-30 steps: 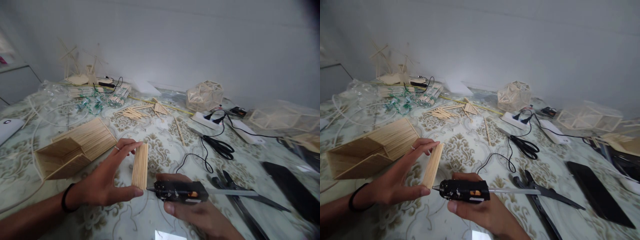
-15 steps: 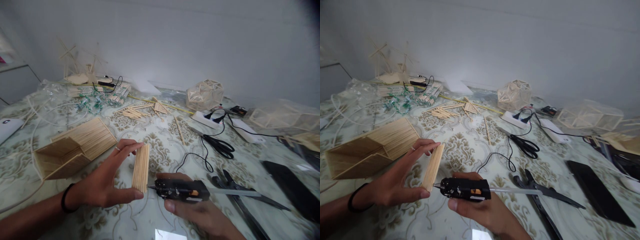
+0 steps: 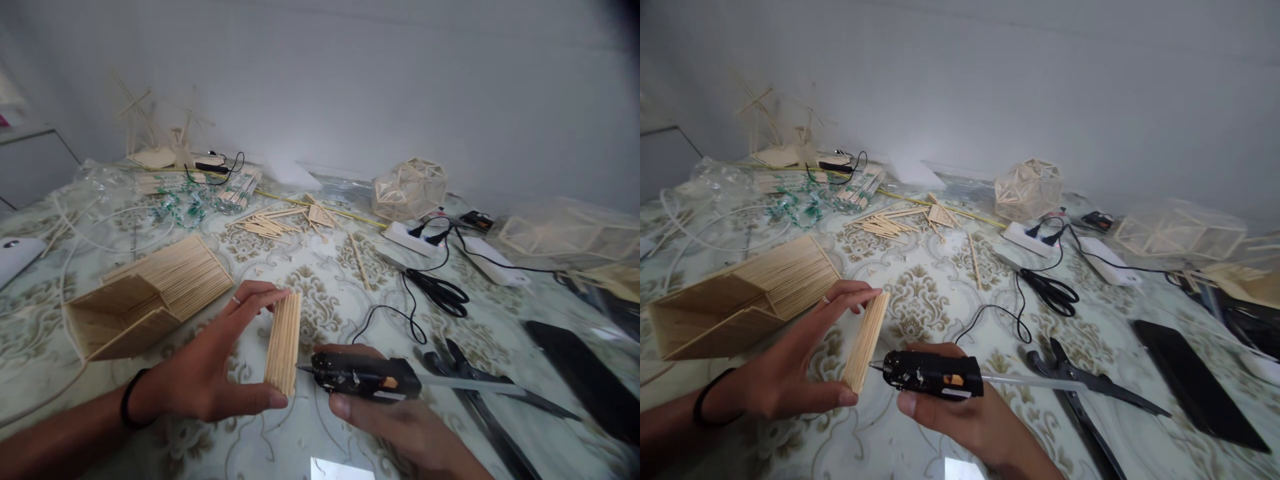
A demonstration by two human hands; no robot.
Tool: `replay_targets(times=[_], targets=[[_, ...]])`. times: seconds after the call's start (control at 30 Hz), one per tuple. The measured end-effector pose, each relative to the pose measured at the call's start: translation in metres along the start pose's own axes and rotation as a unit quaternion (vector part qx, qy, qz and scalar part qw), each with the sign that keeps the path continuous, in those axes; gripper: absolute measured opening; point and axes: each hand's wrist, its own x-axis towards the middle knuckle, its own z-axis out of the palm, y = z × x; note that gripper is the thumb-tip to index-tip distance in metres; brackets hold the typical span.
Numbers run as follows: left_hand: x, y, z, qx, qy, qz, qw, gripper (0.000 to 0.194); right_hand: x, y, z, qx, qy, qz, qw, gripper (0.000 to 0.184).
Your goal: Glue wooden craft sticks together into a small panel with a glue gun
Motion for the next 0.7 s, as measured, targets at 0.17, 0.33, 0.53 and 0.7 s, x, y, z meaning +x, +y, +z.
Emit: replay_targets(times=[0.17, 0.33, 0.53, 0.7], targets=[[-0.002, 0.000, 0.002, -0.004, 0.007, 0.006, 1.000, 0.098, -0.001, -0.010, 0.002, 0.015, 0.024, 0.040, 0.999, 0.047], [-0.002, 0.000, 0.000, -0.010, -0.001, 0.007, 1.000, 0.099, -0.002, -0.013, 0.003, 0.034, 0.035, 0.048, 0.998, 0.047], [-0.003, -0.002, 0.000, -0.009, -0.009, -0.003, 1.000, 0.101, 0.000, -0.013, 0.002, 0.027, 0.037, 0.039, 0.998, 0.044], [-0.002, -0.001, 0.001, -0.013, -0.016, -0.010, 1.000, 0.101, 0.000, -0.015, 0.003, 0.031, 0.038, 0.046, 0.998, 0.046]])
